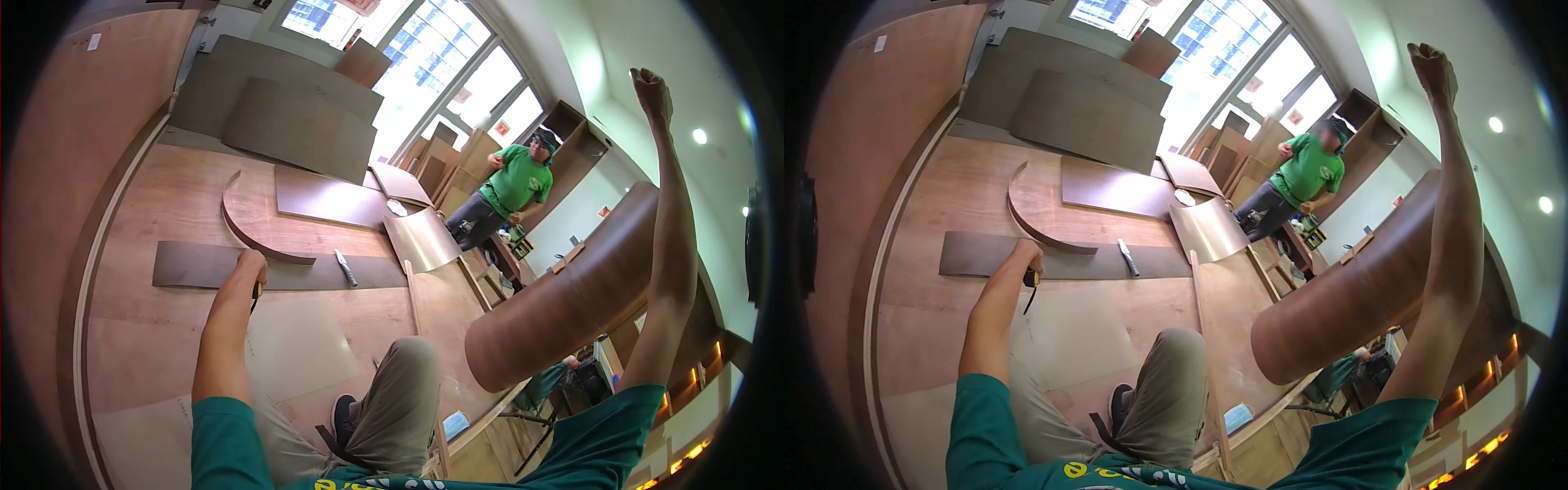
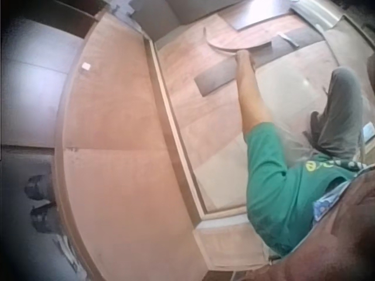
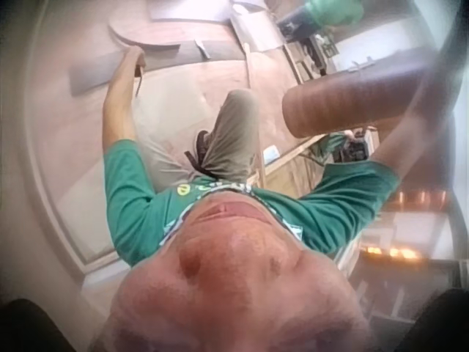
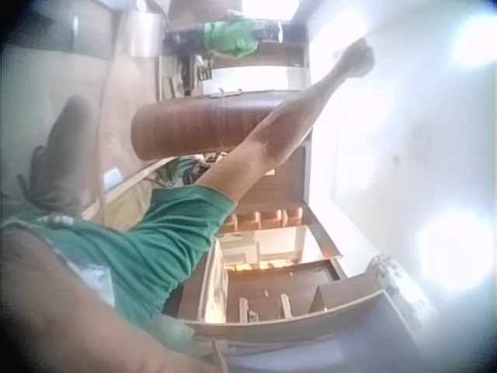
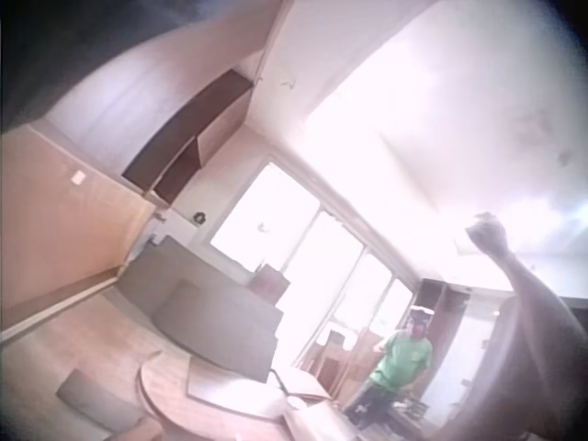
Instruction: The person uses a utility knife to cut a square piece of flooring material while using a wooden guide, then measures the remaining material with a tape measure.
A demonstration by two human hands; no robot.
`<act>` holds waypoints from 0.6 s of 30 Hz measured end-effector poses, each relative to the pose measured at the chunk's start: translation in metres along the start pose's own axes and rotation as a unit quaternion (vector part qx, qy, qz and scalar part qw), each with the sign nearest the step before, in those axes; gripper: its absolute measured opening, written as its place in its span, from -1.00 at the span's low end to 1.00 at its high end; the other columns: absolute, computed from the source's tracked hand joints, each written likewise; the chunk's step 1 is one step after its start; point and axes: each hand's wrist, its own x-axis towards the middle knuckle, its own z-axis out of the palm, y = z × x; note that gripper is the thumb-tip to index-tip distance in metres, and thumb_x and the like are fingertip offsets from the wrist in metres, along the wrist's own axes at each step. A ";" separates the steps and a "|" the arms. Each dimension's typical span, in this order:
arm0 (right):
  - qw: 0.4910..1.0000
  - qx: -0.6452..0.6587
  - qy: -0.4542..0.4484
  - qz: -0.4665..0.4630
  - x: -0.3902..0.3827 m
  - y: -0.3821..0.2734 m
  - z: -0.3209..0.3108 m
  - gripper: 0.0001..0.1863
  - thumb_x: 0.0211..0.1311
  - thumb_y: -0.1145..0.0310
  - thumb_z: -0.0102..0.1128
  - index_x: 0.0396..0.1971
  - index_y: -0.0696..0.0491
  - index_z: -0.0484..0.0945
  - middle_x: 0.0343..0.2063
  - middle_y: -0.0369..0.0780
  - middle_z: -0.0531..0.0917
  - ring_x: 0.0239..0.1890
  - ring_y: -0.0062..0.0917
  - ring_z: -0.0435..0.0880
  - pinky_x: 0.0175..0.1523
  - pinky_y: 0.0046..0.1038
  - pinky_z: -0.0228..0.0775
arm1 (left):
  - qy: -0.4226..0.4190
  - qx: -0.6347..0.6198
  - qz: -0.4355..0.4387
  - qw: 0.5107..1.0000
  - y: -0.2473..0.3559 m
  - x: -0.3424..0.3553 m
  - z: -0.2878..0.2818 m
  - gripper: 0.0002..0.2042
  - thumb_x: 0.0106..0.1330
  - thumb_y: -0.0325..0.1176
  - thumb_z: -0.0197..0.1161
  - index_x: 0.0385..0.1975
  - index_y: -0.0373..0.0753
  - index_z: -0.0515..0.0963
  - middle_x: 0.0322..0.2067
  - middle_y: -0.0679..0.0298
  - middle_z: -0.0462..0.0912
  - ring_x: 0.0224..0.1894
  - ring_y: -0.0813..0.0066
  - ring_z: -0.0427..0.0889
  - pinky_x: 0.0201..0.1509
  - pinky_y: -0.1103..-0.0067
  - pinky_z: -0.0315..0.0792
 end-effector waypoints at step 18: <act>0.988 0.012 0.105 -0.114 -0.035 -0.113 -0.008 -0.71 0.10 0.17 0.05 -0.59 0.04 0.63 -0.49 -0.10 0.66 -0.41 -0.15 0.62 -0.21 -0.21 0.47 | -0.015 0.005 0.002 1.000 -0.021 0.005 0.011 -0.52 0.14 0.13 0.11 -0.14 -0.11 0.62 -0.15 0.21 0.65 -0.14 0.27 0.61 -0.03 0.41 0.47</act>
